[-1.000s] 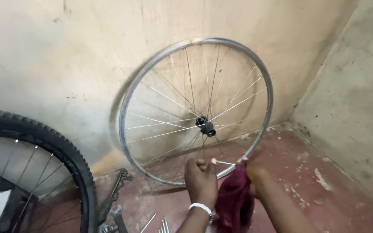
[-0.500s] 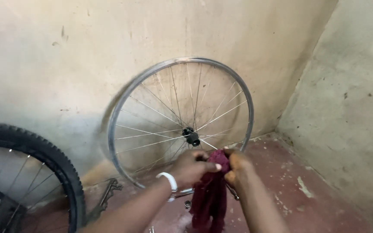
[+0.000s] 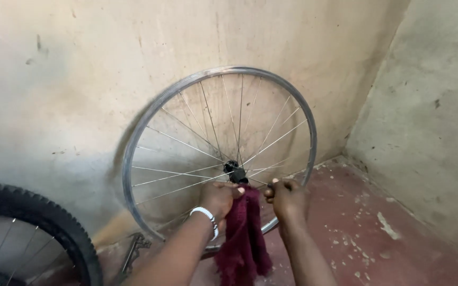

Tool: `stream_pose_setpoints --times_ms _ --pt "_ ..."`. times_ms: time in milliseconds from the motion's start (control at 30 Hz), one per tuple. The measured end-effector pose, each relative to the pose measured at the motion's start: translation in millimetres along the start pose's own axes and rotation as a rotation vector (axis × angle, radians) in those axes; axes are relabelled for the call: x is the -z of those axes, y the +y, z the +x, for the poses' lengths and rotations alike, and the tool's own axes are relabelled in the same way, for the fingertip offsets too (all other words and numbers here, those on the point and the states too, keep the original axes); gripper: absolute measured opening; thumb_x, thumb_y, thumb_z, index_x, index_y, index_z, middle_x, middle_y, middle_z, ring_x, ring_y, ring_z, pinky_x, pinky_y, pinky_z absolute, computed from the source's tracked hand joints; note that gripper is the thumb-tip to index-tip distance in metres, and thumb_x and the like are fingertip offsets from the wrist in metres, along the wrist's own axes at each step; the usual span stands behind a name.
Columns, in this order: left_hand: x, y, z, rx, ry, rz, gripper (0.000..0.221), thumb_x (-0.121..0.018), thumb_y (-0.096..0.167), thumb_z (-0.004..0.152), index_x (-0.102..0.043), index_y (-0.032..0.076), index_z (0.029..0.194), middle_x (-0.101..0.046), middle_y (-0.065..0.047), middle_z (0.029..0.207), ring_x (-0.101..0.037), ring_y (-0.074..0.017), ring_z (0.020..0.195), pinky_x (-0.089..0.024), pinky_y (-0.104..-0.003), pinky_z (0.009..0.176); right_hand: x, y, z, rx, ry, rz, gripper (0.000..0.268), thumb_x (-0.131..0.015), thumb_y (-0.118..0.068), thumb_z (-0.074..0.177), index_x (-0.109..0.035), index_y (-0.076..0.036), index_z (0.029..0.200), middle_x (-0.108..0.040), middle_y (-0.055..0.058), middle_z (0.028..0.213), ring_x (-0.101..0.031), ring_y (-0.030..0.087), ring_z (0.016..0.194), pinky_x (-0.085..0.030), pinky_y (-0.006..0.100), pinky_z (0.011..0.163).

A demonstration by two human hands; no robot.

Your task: Cleaning a bicycle wheel hub using a cloth and a thin metal tool

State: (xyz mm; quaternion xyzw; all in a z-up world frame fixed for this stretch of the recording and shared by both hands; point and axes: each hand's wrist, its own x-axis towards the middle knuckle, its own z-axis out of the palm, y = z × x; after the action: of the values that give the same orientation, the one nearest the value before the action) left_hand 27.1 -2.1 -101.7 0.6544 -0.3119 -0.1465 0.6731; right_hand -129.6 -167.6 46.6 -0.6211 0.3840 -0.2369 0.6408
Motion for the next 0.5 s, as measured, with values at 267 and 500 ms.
stream_pose_setpoints --times_ms 267,500 --pt "-50 60 36 0.81 0.598 0.002 0.023 -0.087 0.037 0.08 -0.084 0.029 0.101 -0.077 -0.005 0.104 -0.074 -0.0335 0.096 -0.06 -0.044 0.085 14 -27 -13 0.095 0.079 -0.17 0.019 -0.066 -0.021 0.084 -0.076 -0.005 0.084 -0.07 0.017 0.063 -0.069 0.026 0.054 -0.055 0.036 0.047" --pt "-13 14 60 1.033 0.291 -0.61 0.016 -0.078 0.027 0.091 -0.085 0.015 0.099 -0.077 -0.004 0.091 -0.074 -0.0314 0.077 -0.059 -0.034 0.071 -5 3 -5 0.292 0.164 -0.412 0.021 -0.065 -0.019 0.083 -0.078 -0.009 0.07 -0.07 0.013 0.06 -0.067 0.026 0.057 -0.052 0.037 0.051"
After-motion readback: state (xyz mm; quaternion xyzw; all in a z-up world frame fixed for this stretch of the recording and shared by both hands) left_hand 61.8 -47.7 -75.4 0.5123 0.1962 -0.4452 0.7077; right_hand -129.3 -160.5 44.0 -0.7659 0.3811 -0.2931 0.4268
